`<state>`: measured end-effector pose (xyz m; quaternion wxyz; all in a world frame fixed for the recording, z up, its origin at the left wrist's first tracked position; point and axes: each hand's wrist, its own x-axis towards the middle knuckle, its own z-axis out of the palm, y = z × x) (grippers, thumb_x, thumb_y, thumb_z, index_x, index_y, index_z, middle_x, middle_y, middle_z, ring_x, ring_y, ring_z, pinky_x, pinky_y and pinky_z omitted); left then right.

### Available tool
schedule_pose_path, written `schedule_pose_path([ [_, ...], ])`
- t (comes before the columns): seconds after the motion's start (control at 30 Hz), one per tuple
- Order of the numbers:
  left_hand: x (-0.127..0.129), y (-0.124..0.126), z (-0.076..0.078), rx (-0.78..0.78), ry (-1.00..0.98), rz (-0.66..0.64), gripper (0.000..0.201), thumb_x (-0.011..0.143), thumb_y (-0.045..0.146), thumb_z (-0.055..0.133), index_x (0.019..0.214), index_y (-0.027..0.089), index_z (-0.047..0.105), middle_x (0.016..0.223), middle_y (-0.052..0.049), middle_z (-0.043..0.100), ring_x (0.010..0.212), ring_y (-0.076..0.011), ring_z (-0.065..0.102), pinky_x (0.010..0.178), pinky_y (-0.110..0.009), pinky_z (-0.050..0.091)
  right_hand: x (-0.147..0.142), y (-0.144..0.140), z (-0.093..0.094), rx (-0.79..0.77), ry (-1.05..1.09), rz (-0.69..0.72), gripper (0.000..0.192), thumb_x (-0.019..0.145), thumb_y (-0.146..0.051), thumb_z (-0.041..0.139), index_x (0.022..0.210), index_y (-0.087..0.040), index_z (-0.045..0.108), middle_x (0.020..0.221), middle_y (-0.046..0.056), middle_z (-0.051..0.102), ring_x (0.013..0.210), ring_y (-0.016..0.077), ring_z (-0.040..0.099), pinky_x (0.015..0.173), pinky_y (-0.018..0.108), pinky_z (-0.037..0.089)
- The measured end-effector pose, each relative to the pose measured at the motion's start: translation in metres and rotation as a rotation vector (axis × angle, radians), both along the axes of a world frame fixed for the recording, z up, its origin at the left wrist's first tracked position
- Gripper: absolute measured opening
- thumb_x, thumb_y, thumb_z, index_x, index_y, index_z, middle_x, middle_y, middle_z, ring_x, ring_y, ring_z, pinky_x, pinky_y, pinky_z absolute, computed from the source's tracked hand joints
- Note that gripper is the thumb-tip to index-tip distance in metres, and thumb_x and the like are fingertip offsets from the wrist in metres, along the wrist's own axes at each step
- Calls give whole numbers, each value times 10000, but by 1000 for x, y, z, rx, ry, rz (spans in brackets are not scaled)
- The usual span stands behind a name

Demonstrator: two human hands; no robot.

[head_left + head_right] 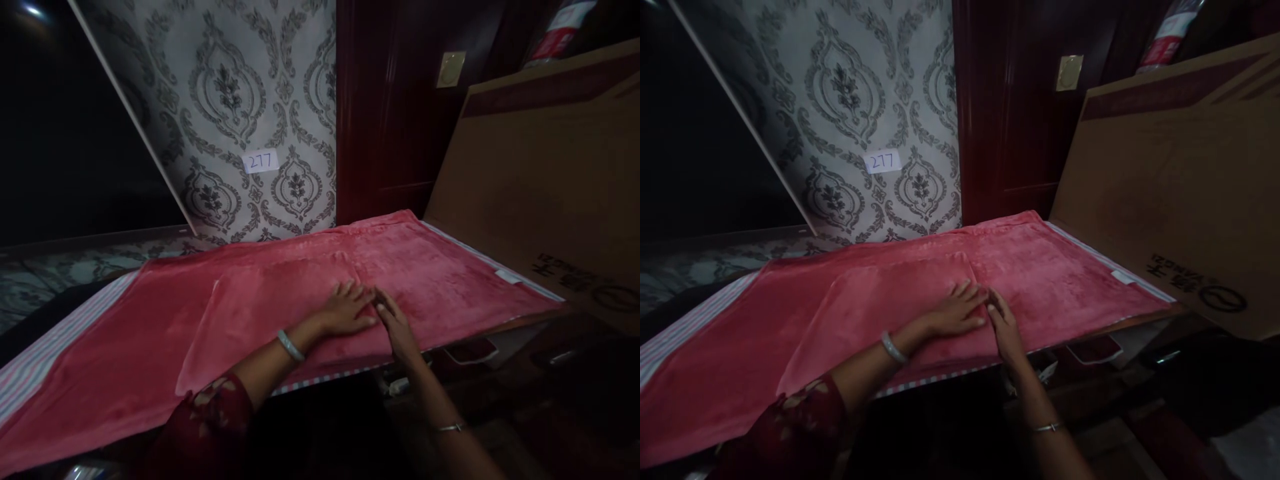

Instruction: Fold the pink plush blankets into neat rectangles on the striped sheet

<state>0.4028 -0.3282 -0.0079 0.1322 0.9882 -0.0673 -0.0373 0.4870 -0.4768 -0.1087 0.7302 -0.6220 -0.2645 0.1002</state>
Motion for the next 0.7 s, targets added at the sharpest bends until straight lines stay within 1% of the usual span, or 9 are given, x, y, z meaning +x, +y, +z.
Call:
schedule_pose_path([
  [0.1, -38, -29, -2, -84, 37, -162, 881, 915, 625, 536, 1605, 147, 268, 1687, -205, 136, 1564, -389, 62, 1235, -638, 78, 2, -3, -1, 23, 26, 6, 737, 905, -656, 507, 1506, -231, 484, 1510, 138, 524, 1395, 283, 498, 1176, 509, 388],
  [0.17, -65, -44, 4, -185, 80, -272, 855, 913, 624, 550, 1586, 146, 324, 1691, -194, 139, 1561, -394, 74, 1234, -641, 65, 2, -5, -1, 33, 43, 18, 748, 897, -678, 503, 1500, -236, 493, 1499, 142, 535, 1383, 290, 512, 1172, 518, 392],
  [0.3, -112, -47, 31, -540, 140, -483, 619, 1009, 493, 453, 1543, 181, 423, 1580, -117, 455, 1473, -264, 401, 1232, -446, 290, -2, -9, 3, 42, 108, 27, 726, 852, -698, 591, 1422, -250, 581, 1447, 130, 590, 1359, 297, 536, 1165, 508, 406],
  [0.37, -128, -28, 43, -583, 5, -349, 549, 1022, 428, 440, 1523, 206, 458, 1510, -93, 546, 1397, -225, 505, 1182, -376, 387, -5, -11, 7, 35, 112, 17, 694, 827, -701, 635, 1364, -262, 631, 1425, 108, 613, 1361, 295, 532, 1172, 495, 398],
  [0.43, -145, 4, 46, -441, -197, -13, 515, 1026, 400, 412, 1503, 220, 488, 1527, -100, 526, 1422, -238, 474, 1207, -408, 362, -8, -13, 11, -4, 72, 10, 676, 793, -703, 680, 1313, -271, 669, 1411, 87, 628, 1363, 298, 527, 1179, 492, 387],
  [0.5, -162, 40, 38, -205, -310, 369, 557, 1019, 399, 407, 1534, 189, 441, 1593, -135, 427, 1495, -280, 363, 1255, -493, 262, -11, -14, 14, -51, 22, 21, 673, 774, -694, 708, 1300, -275, 678, 1400, 75, 637, 1358, 303, 528, 1168, 494, 397],
  [0.57, -179, 69, 20, 6, -276, 648, 622, 992, 433, 469, 1555, 176, 404, 1632, -155, 342, 1538, -335, 251, 1259, -591, 176, -11, -16, 16, -78, -1, 54, 669, 778, -673, 716, 1316, -276, 668, 1400, 69, 637, 1351, 304, 532, 1145, 490, 423],
  [0.63, -194, 85, -1, 117, -208, 759, 637, 980, 466, 496, 1555, 208, 406, 1649, -134, 308, 1552, -350, 198, 1250, -633, 143, -11, -17, 17, -90, 8, 77, 659, 775, -649, 730, 1316, -279, 666, 1399, 66, 638, 1340, 303, 541, 1131, 486, 437],
  [0.7, -203, 89, -18, 148, -198, 759, 609, 996, 476, 460, 1555, 239, 408, 1658, -102, 299, 1556, -329, 194, 1253, -622, 143, -9, -18, 16, -100, 20, 79, 644, 758, -623, 753, 1298, -280, 675, 1392, 63, 643, 1327, 303, 552, 1128, 487, 439],
])
